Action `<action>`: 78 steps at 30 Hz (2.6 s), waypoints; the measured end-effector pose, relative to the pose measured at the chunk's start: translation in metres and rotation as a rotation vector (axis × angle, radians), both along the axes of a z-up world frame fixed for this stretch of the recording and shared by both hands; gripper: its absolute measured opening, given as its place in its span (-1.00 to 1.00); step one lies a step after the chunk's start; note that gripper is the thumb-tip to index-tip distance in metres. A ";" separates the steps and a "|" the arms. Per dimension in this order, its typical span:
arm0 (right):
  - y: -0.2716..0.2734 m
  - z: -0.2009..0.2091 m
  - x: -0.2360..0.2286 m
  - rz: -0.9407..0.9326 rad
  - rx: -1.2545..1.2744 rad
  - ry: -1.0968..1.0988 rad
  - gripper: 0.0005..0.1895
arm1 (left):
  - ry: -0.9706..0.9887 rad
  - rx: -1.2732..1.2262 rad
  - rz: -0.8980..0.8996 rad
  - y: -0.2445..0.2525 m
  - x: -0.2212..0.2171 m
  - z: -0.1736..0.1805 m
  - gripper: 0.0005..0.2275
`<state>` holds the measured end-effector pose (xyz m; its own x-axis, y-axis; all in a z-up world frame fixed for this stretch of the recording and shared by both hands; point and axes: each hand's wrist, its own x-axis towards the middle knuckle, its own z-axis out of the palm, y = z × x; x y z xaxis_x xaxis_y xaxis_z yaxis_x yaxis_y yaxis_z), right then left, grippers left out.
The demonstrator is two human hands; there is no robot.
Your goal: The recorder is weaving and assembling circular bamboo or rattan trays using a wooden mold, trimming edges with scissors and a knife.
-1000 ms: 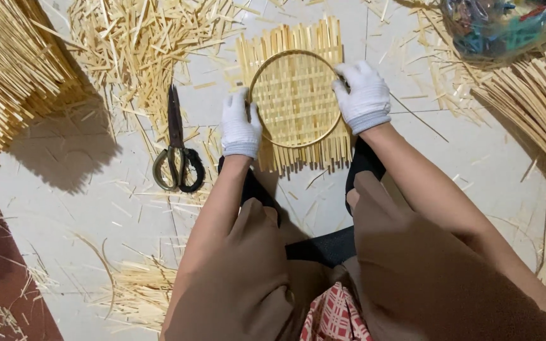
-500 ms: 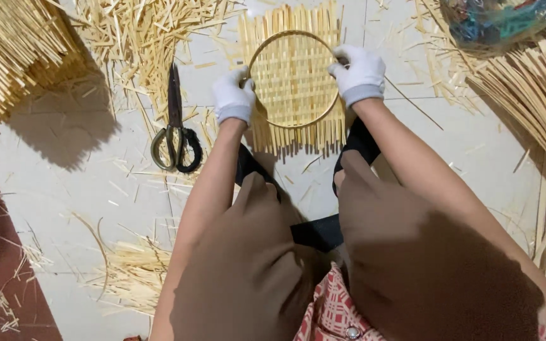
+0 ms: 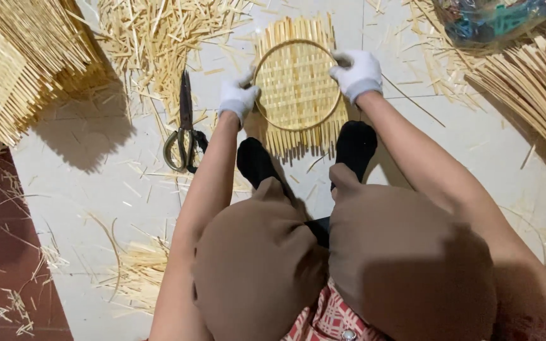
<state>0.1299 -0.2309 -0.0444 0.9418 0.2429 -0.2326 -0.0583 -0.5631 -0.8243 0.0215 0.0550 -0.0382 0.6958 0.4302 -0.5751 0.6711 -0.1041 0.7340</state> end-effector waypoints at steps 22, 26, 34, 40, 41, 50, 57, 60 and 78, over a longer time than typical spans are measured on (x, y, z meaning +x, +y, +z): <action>-0.052 -0.026 -0.029 0.171 0.091 0.364 -0.59 | -0.158 -0.014 -0.076 -0.021 -0.068 -0.038 -0.56; -0.043 0.012 -0.027 0.145 0.045 0.403 -0.60 | -0.191 -0.173 0.019 -0.012 -0.058 -0.058 -0.64; 0.003 0.043 -0.022 0.242 -0.148 -0.260 -0.62 | -0.583 0.581 -0.447 -0.038 0.023 0.020 -0.71; 0.019 0.036 -0.029 0.297 -0.141 -0.432 -0.71 | -0.659 0.743 -0.864 -0.045 0.046 0.011 -0.71; 0.020 0.036 -0.032 0.287 -0.161 -0.440 -0.73 | -0.666 0.736 -0.877 -0.048 0.042 0.006 -0.69; 0.031 0.033 -0.038 0.302 -0.334 -0.598 -0.65 | -0.408 0.348 -0.636 -0.057 0.054 -0.024 -0.74; 0.019 0.020 -0.026 0.316 -0.313 -0.284 -0.80 | -0.492 0.015 -0.549 -0.065 0.057 -0.044 -0.51; 0.032 0.011 -0.031 0.296 -0.302 -0.419 -0.77 | -0.283 0.112 -0.606 -0.062 0.066 -0.015 -0.60; 0.060 0.010 -0.020 0.346 -0.556 -0.106 -0.50 | -0.059 0.412 -0.540 -0.082 0.070 0.002 -0.86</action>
